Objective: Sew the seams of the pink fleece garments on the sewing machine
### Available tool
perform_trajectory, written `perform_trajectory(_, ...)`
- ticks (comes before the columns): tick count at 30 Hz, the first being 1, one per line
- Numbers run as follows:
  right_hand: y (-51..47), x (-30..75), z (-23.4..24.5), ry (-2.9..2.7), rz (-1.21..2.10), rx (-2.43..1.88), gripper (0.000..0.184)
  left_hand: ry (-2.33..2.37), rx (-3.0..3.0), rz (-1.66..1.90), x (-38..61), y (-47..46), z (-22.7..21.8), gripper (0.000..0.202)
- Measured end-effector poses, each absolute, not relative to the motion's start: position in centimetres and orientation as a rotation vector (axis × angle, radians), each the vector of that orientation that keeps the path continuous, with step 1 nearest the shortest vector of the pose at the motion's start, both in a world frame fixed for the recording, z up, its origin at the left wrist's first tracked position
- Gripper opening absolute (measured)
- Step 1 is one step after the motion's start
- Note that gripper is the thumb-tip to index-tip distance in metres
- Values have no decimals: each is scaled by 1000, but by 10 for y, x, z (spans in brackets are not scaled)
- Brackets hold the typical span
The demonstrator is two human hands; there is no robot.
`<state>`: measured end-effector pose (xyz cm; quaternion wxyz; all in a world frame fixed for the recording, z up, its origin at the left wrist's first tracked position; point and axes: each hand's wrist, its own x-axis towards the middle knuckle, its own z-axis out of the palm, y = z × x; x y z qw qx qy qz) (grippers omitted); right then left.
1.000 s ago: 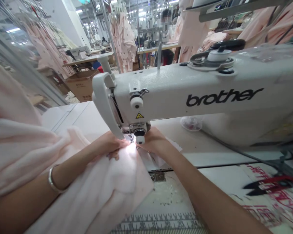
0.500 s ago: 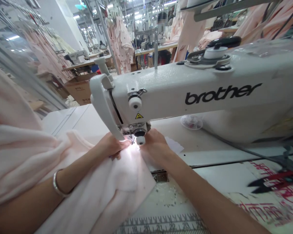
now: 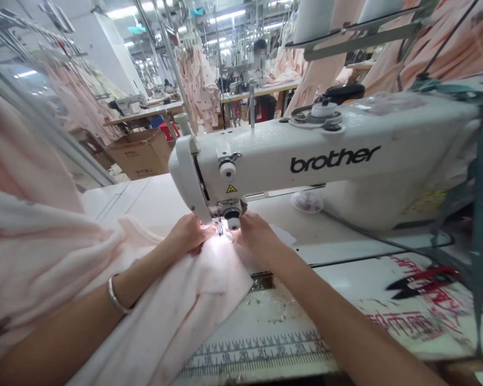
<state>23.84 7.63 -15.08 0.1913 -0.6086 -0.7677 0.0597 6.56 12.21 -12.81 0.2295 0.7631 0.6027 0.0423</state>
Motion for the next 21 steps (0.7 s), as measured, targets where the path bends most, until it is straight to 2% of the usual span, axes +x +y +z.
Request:
perform_trajectory(3, 45, 242, -143, -2132, -42, -1706, 23, 1638, 2101, 136, 65, 122, -131, 14)
perform_trajectory(5, 23, 239, -144, -2195, -145, -1552, 35, 1628, 2102, 154, 64, 123, -133, 14)
perform_trajectory(7, 10, 232, -149, -2310, -108, -1340, 43, 1620, 2104, 167, 63, 123, -134, 15)
perform_trajectory(9, 7, 224, -156, -2380, -1, -1239, 41, 1615, 2105, 172, 62, 123, -134, 16)
perform_trajectory(13, 20, 220, -164, -2368, 110, -1257, 23, 1610, 2091, 167, 63, 122, -132, 16)
perform_trajectory(21, 33, 245, -157, -2384, 91, -1167, 25, 1607, 2060, 180, 64, 112, -133, 20)
